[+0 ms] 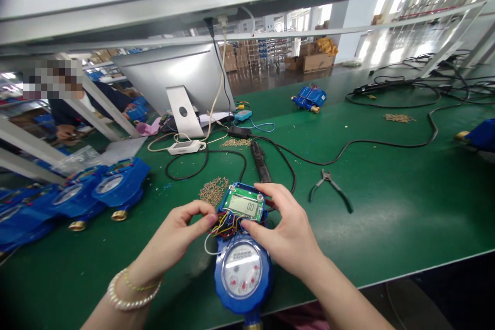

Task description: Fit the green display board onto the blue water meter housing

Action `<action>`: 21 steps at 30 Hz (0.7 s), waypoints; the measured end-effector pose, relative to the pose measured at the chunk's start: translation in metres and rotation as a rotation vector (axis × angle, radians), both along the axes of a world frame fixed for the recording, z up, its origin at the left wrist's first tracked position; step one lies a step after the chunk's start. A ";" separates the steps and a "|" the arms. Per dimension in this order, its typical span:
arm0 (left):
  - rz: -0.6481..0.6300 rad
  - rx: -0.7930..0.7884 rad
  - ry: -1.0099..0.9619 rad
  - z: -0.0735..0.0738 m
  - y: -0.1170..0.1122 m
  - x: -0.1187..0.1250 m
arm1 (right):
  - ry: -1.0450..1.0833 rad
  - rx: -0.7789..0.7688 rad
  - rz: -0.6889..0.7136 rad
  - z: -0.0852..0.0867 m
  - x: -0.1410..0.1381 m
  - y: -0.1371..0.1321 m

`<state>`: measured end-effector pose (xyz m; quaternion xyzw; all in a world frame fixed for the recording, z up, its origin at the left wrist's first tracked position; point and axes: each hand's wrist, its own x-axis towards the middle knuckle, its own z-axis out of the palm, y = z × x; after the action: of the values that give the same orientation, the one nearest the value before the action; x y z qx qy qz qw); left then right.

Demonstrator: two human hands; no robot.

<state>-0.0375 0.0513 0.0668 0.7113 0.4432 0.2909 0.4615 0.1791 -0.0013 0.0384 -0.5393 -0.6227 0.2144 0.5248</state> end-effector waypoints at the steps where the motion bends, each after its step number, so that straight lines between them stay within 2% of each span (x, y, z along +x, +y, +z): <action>1: 0.038 0.045 -0.034 -0.003 -0.001 0.000 | 0.018 0.000 0.001 -0.001 0.000 0.000; 3: 0.118 0.084 -0.122 -0.007 -0.005 0.001 | 0.035 0.008 0.001 -0.003 -0.001 -0.001; 5: 0.154 0.000 -0.229 -0.009 -0.008 0.002 | 0.027 0.022 -0.002 -0.005 0.000 -0.002; 8: 0.114 -0.185 -0.301 -0.009 -0.008 0.003 | 0.021 0.023 -0.008 -0.007 0.000 -0.002; 11: 0.046 -0.252 -0.206 -0.009 -0.008 0.003 | 0.032 0.021 -0.006 -0.006 0.000 -0.002; 13: 0.014 -0.209 -0.106 -0.011 -0.009 0.003 | 0.036 0.033 0.000 -0.006 0.000 -0.002; 16: -0.005 -0.050 0.049 -0.014 -0.012 0.002 | 0.022 0.037 0.009 -0.004 0.000 -0.003; 21: 0.102 0.118 0.102 -0.012 -0.018 0.004 | -0.007 0.022 -0.005 -0.004 0.001 -0.004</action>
<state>-0.0339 0.0338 0.0553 0.7279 0.4835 0.3031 0.3802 0.1803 -0.0050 0.0345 -0.5359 -0.6253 0.2046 0.5291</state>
